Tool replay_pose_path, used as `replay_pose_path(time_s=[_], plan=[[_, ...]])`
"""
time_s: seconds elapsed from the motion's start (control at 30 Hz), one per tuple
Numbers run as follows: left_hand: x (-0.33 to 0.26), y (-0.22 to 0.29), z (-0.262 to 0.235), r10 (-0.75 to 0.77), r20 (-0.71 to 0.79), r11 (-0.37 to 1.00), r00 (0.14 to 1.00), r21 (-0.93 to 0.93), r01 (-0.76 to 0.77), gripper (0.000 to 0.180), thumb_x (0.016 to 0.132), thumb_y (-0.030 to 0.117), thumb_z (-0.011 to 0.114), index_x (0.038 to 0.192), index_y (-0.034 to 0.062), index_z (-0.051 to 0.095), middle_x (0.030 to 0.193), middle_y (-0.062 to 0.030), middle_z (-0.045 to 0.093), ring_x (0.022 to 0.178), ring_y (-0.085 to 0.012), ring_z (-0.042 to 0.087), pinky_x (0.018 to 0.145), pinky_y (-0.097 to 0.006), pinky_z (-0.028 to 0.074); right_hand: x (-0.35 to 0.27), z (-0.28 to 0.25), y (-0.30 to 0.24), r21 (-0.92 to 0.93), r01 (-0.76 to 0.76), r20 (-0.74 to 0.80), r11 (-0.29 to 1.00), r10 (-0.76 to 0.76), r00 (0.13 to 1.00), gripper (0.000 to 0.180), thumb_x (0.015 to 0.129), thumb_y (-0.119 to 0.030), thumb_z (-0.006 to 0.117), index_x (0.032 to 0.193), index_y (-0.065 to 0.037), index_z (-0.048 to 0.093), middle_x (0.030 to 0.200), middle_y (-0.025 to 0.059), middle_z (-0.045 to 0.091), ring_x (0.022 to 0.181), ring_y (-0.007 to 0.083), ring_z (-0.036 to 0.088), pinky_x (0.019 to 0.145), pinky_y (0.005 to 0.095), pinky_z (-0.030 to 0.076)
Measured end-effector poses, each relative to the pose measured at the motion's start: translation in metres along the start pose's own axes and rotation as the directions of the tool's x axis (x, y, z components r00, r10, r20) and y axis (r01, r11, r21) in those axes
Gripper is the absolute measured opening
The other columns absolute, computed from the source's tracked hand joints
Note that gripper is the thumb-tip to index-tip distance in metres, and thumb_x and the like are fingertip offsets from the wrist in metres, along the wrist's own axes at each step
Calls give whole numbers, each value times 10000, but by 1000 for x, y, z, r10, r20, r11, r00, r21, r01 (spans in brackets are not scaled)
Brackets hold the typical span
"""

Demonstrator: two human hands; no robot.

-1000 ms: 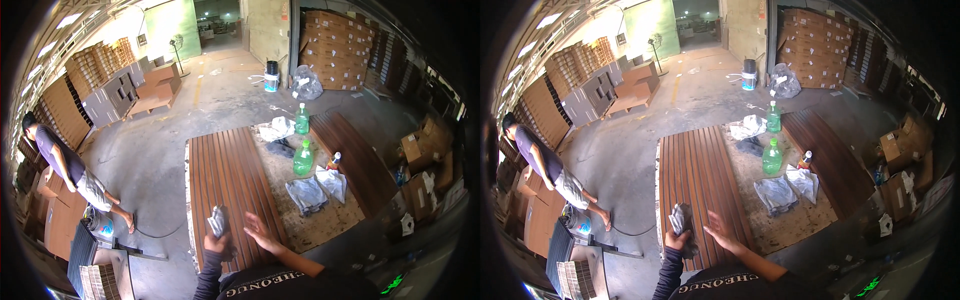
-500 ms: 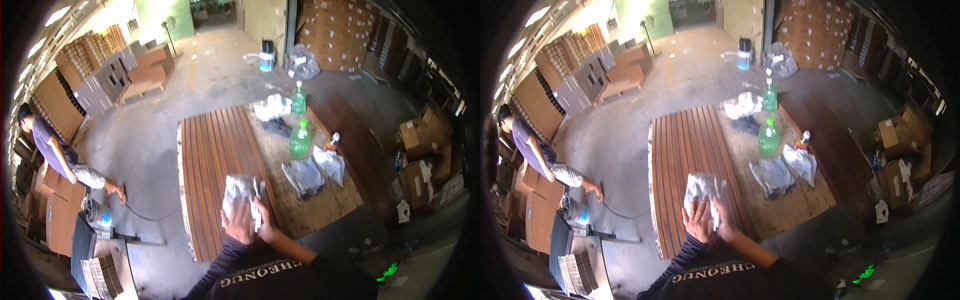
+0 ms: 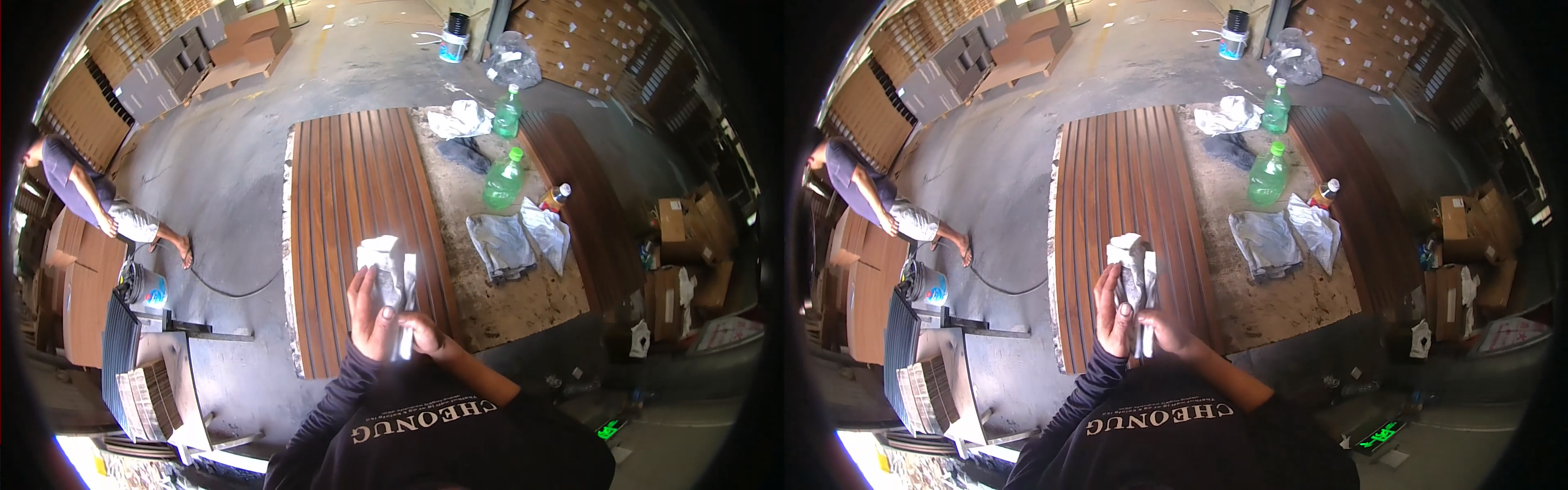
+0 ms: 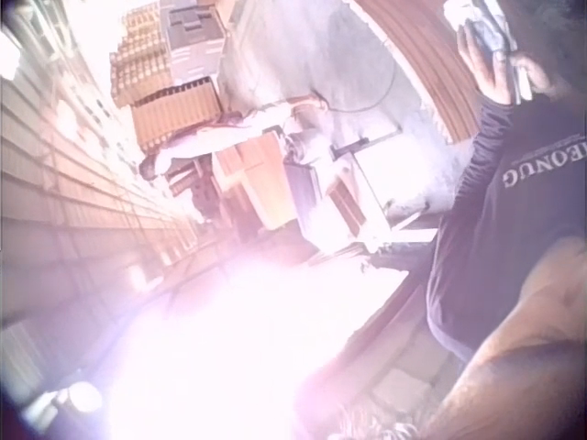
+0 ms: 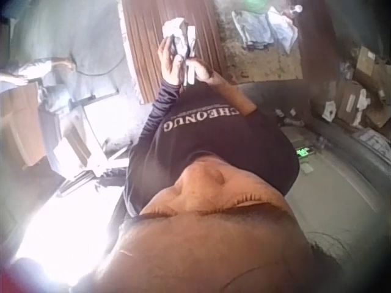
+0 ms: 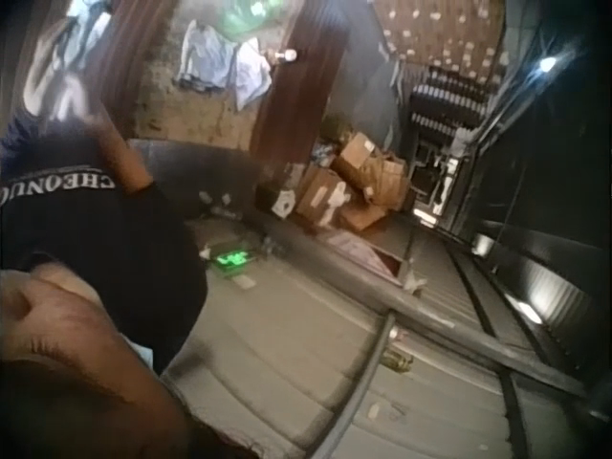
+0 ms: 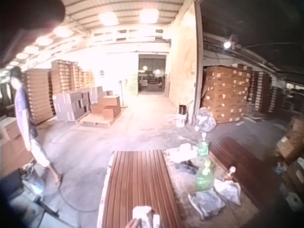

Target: The person applies liquid from a bottle to a cloth and wipes wooden slatted panels, then picks up and turns a panel over.

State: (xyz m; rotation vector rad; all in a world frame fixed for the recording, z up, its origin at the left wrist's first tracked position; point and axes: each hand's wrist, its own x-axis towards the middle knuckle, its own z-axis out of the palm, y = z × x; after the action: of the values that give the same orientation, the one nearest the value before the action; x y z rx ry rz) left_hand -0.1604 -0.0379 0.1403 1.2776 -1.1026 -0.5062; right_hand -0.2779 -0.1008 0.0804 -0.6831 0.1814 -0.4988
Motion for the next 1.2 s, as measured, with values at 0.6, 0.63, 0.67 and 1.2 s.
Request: replay_pose_path(time_s=[0.6, 0.63, 0.67, 1.2], plan=[[-8, -72, -56, -607, 89, 473, 790, -758, 449, 528, 921, 341, 440, 1300, -26, 435, 1231, -183, 549, 1122, -305, 541, 1020, -413, 388, -13, -85, 4, 401, 122, -437, 908, 72, 897, 260, 722, -133, 500, 898, 19, 616, 827, 150, 658, 767, 289, 648, 768, 401, 530], [-6, -73, -67, -613, 137, 386, 778, -807, 447, 540, 923, 346, 433, 1320, -19, 418, 1254, -185, 539, 1145, -312, 531, 1035, -429, 374, -2, -57, -16, 444, 96, -448, 891, 127, 885, 278, 698, -125, 494, 900, 19, 618, 838, 154, 663, 799, 304, 648, 798, 422, 524], [-2, -80, -64, -588, 226, 319, 776, -817, 480, 557, 928, 365, 427, 1341, -8, 401, 1285, -186, 521, 1175, -318, 514, 1043, -450, 362, -15, -133, 4, 425, 173, -405, 889, 15, 914, 296, 673, -125, 496, 897, 25, 619, 853, 158, 669, 797, 313, 648, 827, 425, 519], [-29, -100, -43, 12, -236, 722, 972, 674, 155, 677, 686, 142, 717, 1296, 21, 449, 1142, -213, 499, 1039, -379, 510, 895, -440, 438, 3, -78, 1, 271, 104, -370, 957, 4, 929, 704, 918, -622, 319, 1370, -92, 423, 1344, 121, 489, 1215, 254, 475, 1040, 417, 348]])
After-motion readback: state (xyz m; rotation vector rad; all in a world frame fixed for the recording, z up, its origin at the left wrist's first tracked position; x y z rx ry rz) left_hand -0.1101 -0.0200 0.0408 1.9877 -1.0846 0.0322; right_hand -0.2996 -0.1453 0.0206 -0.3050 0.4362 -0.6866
